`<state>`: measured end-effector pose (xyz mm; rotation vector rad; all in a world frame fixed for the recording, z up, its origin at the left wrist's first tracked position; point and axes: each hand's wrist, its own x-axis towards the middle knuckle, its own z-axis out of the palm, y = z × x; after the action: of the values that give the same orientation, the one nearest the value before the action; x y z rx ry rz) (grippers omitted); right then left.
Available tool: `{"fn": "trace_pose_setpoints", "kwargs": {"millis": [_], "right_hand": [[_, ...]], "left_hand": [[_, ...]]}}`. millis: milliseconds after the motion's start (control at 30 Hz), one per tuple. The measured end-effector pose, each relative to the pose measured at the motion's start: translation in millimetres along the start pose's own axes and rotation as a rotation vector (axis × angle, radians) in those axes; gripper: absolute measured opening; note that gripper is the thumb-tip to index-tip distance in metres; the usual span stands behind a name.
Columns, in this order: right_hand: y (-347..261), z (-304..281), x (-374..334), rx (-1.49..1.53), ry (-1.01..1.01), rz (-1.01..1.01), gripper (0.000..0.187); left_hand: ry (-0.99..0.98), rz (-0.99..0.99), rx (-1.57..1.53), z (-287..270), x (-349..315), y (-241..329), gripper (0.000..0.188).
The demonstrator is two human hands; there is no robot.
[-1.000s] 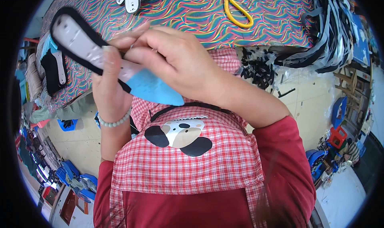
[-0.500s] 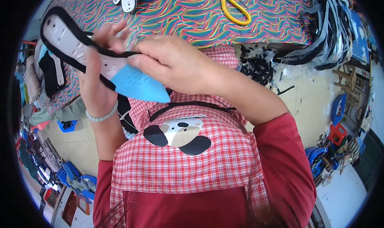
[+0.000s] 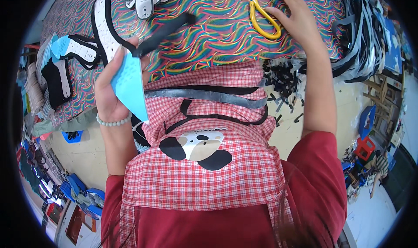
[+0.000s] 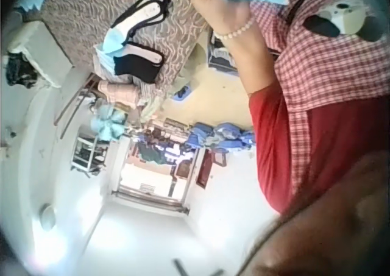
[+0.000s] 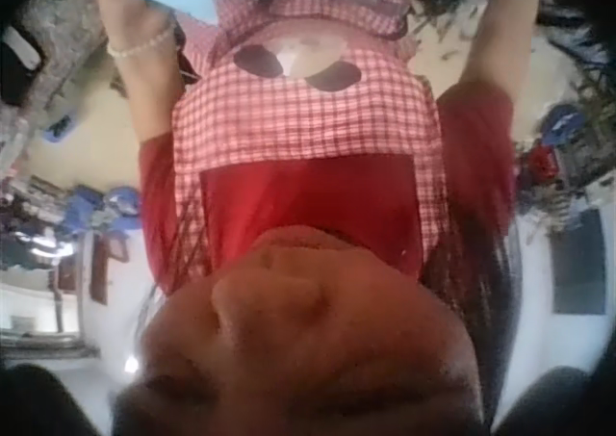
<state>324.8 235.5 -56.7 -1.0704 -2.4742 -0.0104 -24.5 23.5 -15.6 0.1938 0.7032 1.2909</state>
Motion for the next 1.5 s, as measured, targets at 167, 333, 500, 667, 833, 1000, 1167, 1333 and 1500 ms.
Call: {"fn": "trace_pose_setpoints", "kwargs": {"millis": [167,333,500,667,833,1000,1167,1333,1500], "right_hand": [[-26.9,-21.2,-7.2,0.049,-0.374,0.428,0.052],[-43.0,-5.2,-25.4,0.002,-0.091,0.102,0.068],[-33.8,-19.6,-33.7,0.439,-0.342,0.467,0.057],[-129.3,-51.4,-57.7,1.006,-0.398,0.518,0.071],[-187.2,-41.6,-53.1,0.961,-0.683,0.273,0.101],[-197.5,-25.3,-36.0,0.797,-0.401,0.190,0.099],[-178.9,-27.6,-37.2,0.738,-0.359,0.132,0.083],[-98.3,-29.0,-16.5,0.173,-0.203,0.140,0.068],[-156.0,-30.7,11.1,0.767,-0.194,0.164,0.022]], "left_hand": [[-0.086,0.050,-0.152,18.3,1.2,3.9,0.041],[0.028,0.112,-0.075,43.2,0.9,-2.5,0.044],[0.045,0.194,0.127,42.5,-9.9,-2.4,0.046],[0.020,0.127,0.074,33.0,-20.0,4.0,0.044],[-0.077,0.014,-0.176,34.4,-16.8,-0.6,0.044],[-0.165,-0.017,-0.246,28.2,-11.4,-5.9,0.043],[0.014,0.085,-0.029,31.2,0.9,-8.9,0.045],[0.089,0.210,0.344,35.5,3.0,-11.1,0.045],[0.017,0.390,0.555,41.7,17.9,-35.8,0.040]]}}
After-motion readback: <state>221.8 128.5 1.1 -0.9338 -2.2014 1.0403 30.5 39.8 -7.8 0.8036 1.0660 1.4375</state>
